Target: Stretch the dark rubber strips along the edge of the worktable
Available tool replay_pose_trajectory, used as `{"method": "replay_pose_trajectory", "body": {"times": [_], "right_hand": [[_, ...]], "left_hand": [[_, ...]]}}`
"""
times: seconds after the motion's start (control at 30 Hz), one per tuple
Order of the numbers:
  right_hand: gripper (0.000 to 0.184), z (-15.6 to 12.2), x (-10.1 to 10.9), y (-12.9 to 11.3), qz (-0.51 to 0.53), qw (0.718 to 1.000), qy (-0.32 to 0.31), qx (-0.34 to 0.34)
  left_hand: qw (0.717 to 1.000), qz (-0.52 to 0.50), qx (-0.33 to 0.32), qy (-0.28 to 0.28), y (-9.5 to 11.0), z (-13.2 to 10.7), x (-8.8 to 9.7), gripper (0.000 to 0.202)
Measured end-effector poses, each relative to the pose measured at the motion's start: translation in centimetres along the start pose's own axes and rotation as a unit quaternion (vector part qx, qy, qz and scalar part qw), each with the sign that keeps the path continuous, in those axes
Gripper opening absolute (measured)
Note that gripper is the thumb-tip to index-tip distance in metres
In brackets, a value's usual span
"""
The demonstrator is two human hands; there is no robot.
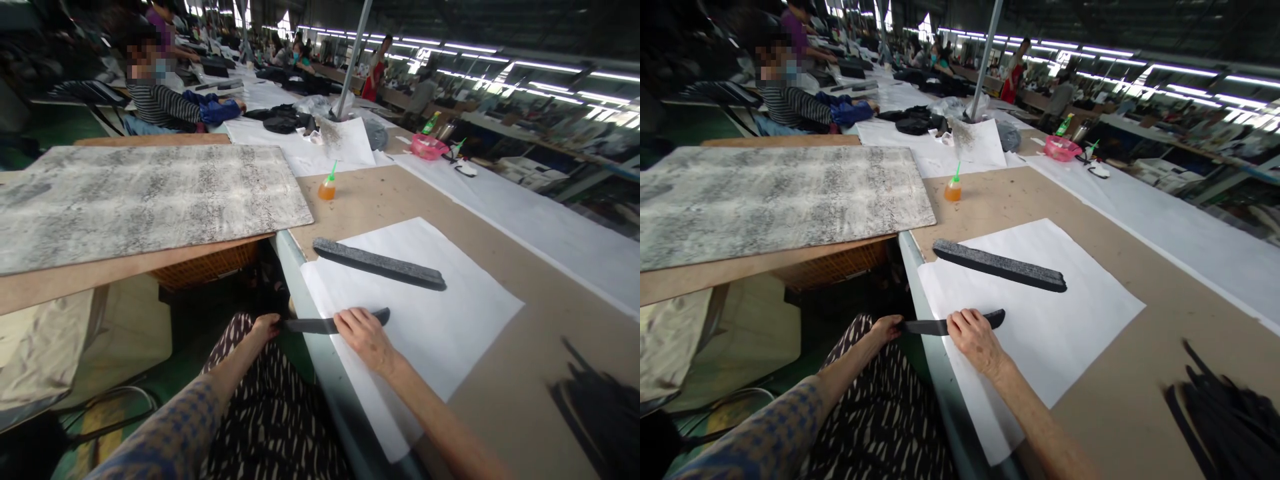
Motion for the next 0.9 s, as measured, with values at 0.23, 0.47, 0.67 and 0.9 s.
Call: {"method": "replay_pose_trajectory", "body": {"times": [0.23, 0.47, 0.67, 0.9], "right_hand": [[0.026, 0.1, 0.0, -0.2, -0.003, 1.000, 0.000, 0.005], [0.026, 0.1, 0.0, -0.1, -0.010, 1.000, -0.003, 0.000], [0.023, 0.3, -0.1, -0.3, -0.009, 1.000, -0.020, 0.002], [0.024, 0.3, 0.3, 0.0, 0.031, 0.999, -0.024, -0.013]], "left_hand": [[0.998, -0.007, -0.002, 0.055, 1.7, 0.3, -0.1, 0.026], [0.987, 0.009, -0.161, -0.009, 7.7, -4.7, -2.6, 0.015], [0.873, 0.116, -0.343, -0.327, 12.3, -14.8, -9.3, 0.033], [0.889, 0.085, -0.257, -0.370, 11.7, -15.2, -10.4, 0.034]]}}
Point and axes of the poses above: each hand's wrist, its own z-axis towards the middle knuckle, its own x-axis out of the back of the hand, y = z × x, the point moved 8 cm from there along z, towards the middle knuckle, and after that the axes turned 10 degrees about -x, right-handed, at the moved point
